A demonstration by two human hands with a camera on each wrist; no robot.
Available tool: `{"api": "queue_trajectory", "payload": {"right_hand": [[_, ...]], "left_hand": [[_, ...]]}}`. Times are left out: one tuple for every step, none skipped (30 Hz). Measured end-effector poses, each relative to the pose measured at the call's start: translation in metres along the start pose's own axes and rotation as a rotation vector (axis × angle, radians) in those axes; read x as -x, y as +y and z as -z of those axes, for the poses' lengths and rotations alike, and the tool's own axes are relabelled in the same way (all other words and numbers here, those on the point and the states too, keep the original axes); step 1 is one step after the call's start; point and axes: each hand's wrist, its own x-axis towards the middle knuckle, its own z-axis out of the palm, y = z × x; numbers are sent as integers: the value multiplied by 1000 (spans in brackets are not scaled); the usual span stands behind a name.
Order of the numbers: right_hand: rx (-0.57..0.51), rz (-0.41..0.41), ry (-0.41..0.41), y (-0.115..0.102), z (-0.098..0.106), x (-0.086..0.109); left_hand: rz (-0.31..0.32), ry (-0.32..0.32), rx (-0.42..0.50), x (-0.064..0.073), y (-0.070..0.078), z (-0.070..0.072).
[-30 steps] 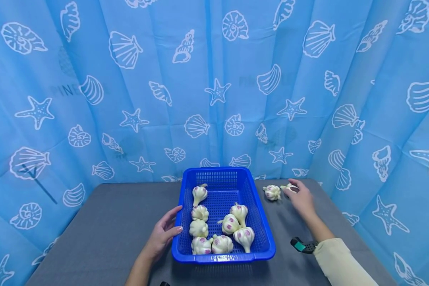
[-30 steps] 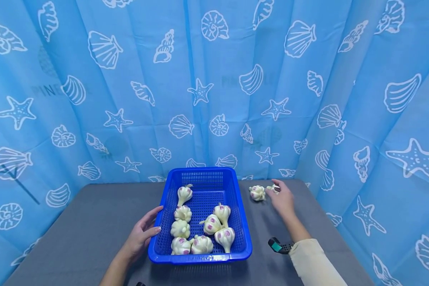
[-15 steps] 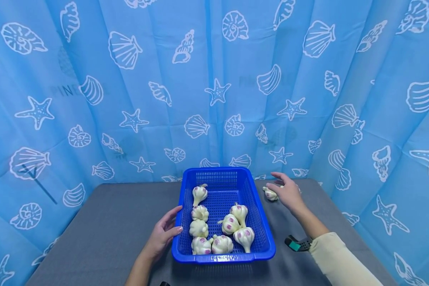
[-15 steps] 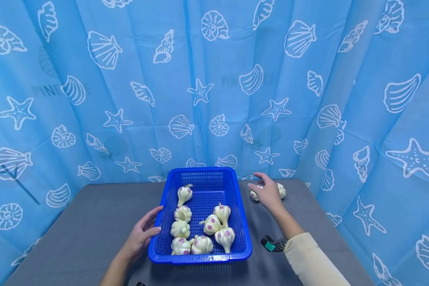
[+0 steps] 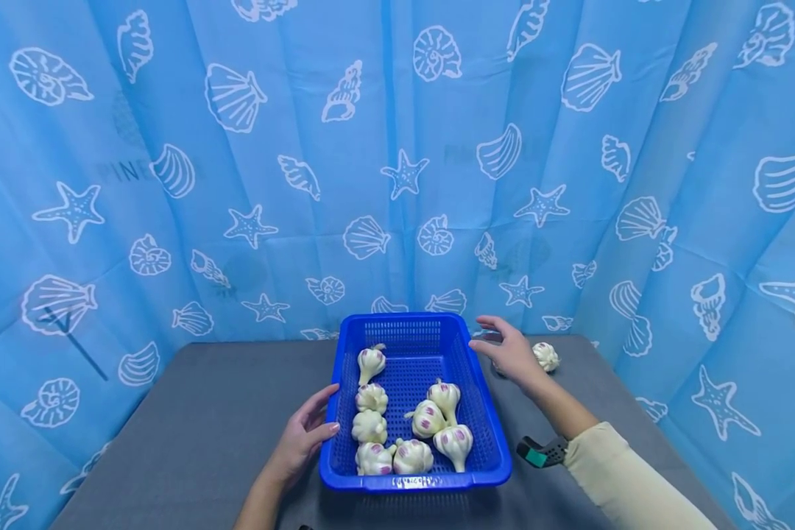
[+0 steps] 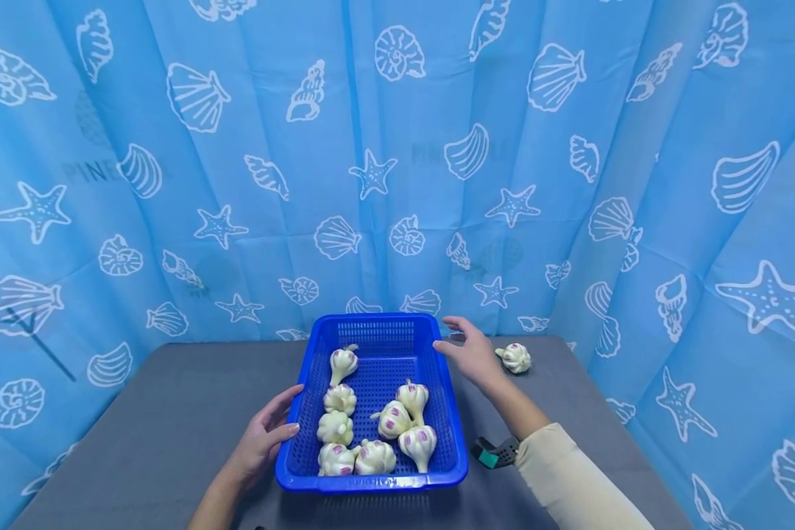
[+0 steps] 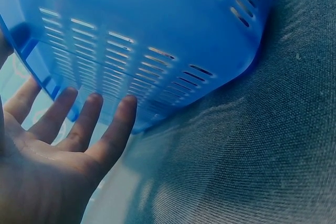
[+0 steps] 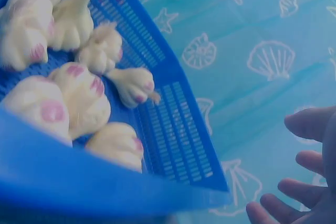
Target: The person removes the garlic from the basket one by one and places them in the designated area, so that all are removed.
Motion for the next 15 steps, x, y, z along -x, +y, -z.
{"api": "queue_trajectory", "payload": {"right_hand": [[-2, -3, -10, -3, -2, 0], [-5, -10, -20, -5, -4, -1], [-7, -15, -34, -8, -6, -1], [-10, -23, -47, -11, -8, -1], [-9, -29, -59, -13, -10, -2], [-15, -38, -73, -16, -12, -2], [-14, -46, -88, -18, -13, -2], [-17, -55, -104, -20, -15, -3], [-24, -62, -121, -21, -17, -4], [-24, -73, -135, -23, -19, -5], [-20, -80, -153, -23, -20, -5], [-23, -92, -168, -24, -22, -6], [-19, -99, -186, -24, -24, -7], [-24, -112, -204, -25, -25, -8], [-25, -121, -223, -26, -27, -9]], "left_hand": [[1, 2, -1, 0, 0, 0], [1, 4, -1, 0, -1, 0], [-1, 6, -5, 0, -1, -1], [-3, 9, -10, 0, -1, -1], [-2, 13, -16, 0, -1, -1], [1, 17, -22, 0, -1, -1], [4, 21, -25, 0, -2, -2], [5, 24, -28, -1, -2, -2], [6, 26, -30, -1, -2, -2], [9, 29, -30, -1, -2, -2], [12, 31, -28, -1, -1, -2], [14, 33, -26, -1, -1, -3], [14, 33, -24, -1, -1, -3], [14, 32, -25, -1, -1, -3], [15, 32, -24, -1, -1, -3]]}}
